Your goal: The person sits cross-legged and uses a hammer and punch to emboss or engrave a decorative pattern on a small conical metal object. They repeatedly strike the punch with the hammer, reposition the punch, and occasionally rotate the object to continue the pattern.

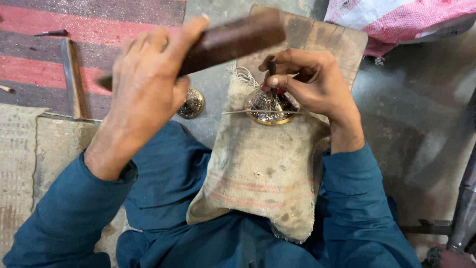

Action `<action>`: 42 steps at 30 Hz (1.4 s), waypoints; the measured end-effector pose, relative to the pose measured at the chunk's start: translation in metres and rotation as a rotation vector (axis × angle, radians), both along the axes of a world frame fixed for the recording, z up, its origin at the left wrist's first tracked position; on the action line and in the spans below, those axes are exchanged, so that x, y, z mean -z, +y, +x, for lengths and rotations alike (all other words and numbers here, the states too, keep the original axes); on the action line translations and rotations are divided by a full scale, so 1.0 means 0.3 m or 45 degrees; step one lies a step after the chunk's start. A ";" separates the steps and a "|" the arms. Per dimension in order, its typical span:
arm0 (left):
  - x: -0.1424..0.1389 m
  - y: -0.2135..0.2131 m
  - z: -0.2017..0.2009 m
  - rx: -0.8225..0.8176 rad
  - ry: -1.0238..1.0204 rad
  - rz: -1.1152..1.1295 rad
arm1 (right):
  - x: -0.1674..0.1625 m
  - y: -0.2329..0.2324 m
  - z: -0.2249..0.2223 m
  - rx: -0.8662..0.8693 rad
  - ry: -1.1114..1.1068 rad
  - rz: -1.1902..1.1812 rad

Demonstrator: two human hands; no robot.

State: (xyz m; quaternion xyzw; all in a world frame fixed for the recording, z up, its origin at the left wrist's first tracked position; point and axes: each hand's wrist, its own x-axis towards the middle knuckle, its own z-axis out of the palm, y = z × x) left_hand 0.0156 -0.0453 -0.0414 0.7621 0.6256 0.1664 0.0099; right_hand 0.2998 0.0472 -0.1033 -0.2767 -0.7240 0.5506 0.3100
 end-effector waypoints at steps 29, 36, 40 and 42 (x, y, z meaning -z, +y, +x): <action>0.026 0.019 -0.021 0.169 -0.013 0.186 | 0.038 0.031 0.011 -0.069 0.024 -0.045; 0.056 0.000 -0.024 0.103 0.140 0.112 | 0.069 0.038 0.019 -0.067 0.051 -0.027; 0.137 0.006 -0.103 -0.018 -0.059 -0.190 | 0.097 0.042 0.061 0.080 0.150 -0.121; 0.204 0.013 -0.146 -0.030 -0.419 -0.458 | 0.107 0.029 0.104 0.303 0.369 -0.215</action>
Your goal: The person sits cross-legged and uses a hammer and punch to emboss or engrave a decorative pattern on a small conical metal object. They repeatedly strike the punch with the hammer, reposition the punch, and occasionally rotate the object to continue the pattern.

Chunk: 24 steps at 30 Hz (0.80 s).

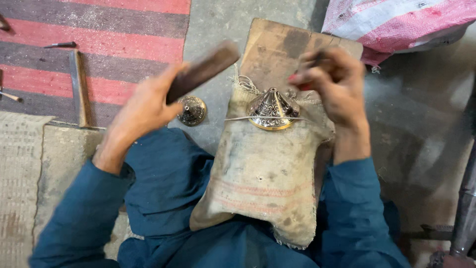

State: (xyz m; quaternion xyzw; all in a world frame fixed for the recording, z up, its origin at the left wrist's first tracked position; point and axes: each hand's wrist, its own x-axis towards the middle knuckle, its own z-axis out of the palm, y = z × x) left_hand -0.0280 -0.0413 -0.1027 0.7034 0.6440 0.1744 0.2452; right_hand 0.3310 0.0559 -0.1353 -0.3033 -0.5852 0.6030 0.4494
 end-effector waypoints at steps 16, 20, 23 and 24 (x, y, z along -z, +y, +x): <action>0.075 0.002 0.417 0.185 -0.295 0.577 | 0.005 -0.246 0.211 0.487 -0.009 -0.096; 0.059 0.024 0.634 0.120 -0.001 0.290 | 0.009 -0.228 0.201 0.462 -0.036 -0.027; 0.067 0.052 0.600 0.241 -0.083 0.357 | 0.001 -0.241 0.211 0.490 -0.097 -0.018; 0.075 0.068 0.565 0.309 -0.153 0.392 | -0.009 -0.246 0.216 0.497 -0.127 -0.006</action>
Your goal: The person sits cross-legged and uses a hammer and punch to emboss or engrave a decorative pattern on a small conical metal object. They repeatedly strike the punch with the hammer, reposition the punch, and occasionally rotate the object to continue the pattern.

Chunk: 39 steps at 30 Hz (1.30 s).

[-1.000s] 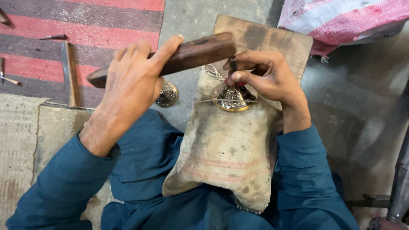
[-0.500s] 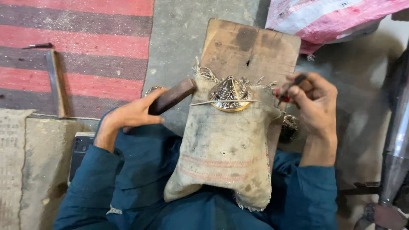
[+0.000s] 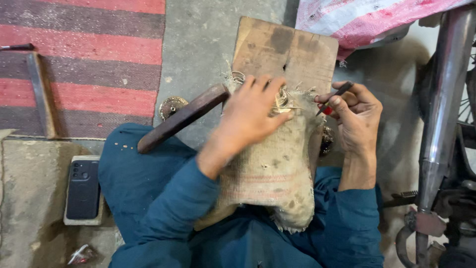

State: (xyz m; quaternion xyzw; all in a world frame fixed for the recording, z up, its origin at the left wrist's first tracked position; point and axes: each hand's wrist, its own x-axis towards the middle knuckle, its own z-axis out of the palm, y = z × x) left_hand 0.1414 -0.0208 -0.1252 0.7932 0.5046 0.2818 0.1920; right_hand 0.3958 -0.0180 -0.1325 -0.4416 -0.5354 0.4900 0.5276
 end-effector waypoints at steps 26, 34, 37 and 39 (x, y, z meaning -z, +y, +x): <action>0.258 -0.186 -0.532 -0.345 -0.220 -0.737 | -0.212 0.115 -0.323 -0.458 -0.647 0.061; 0.032 -0.116 -0.455 -0.230 -0.551 -0.401 | -0.214 0.121 -0.319 -0.470 -0.656 0.094; -0.047 -0.085 -0.438 -0.364 -0.345 -0.670 | -0.219 0.121 -0.323 -0.454 -0.738 0.123; -0.079 -0.070 -0.431 -0.287 -0.287 -0.403 | -0.223 0.116 -0.327 -0.441 -0.738 0.117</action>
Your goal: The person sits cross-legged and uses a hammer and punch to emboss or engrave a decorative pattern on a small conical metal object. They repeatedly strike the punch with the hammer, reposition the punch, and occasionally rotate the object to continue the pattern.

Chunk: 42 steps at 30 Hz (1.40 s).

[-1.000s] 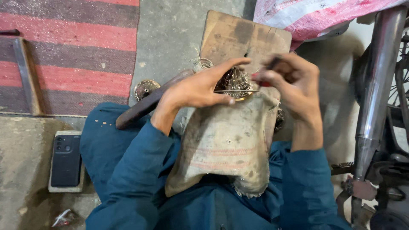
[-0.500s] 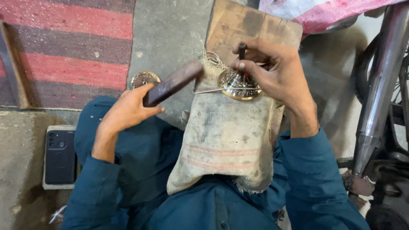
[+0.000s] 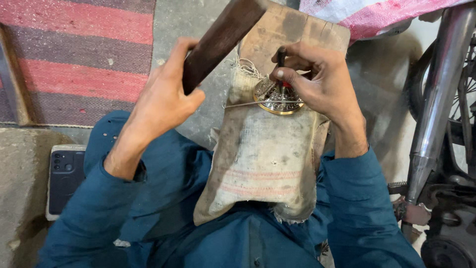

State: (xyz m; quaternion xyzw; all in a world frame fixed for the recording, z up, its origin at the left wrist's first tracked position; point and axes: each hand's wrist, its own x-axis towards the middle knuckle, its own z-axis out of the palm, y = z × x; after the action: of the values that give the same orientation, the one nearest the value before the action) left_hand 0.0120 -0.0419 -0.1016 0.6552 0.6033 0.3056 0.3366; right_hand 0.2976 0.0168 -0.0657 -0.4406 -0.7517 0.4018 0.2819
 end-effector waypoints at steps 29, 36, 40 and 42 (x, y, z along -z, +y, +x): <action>-0.019 0.053 -0.025 0.152 0.532 0.707 | 0.025 -0.020 0.003 0.064 0.008 0.149; -0.026 0.059 -0.015 0.133 0.426 0.736 | 0.025 -0.014 0.006 0.098 0.065 0.031; -0.026 0.065 -0.015 0.140 0.413 0.736 | 0.027 -0.013 0.005 0.054 0.093 0.095; -0.025 0.067 -0.013 0.122 0.427 0.708 | 0.029 -0.013 0.004 0.115 0.070 0.028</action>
State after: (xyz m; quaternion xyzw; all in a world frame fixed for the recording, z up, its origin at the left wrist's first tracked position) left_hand 0.0081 -0.0218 -0.0941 0.7909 0.5123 0.3302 0.0547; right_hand 0.2989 0.0130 -0.0745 -0.4597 -0.7274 0.3924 0.3249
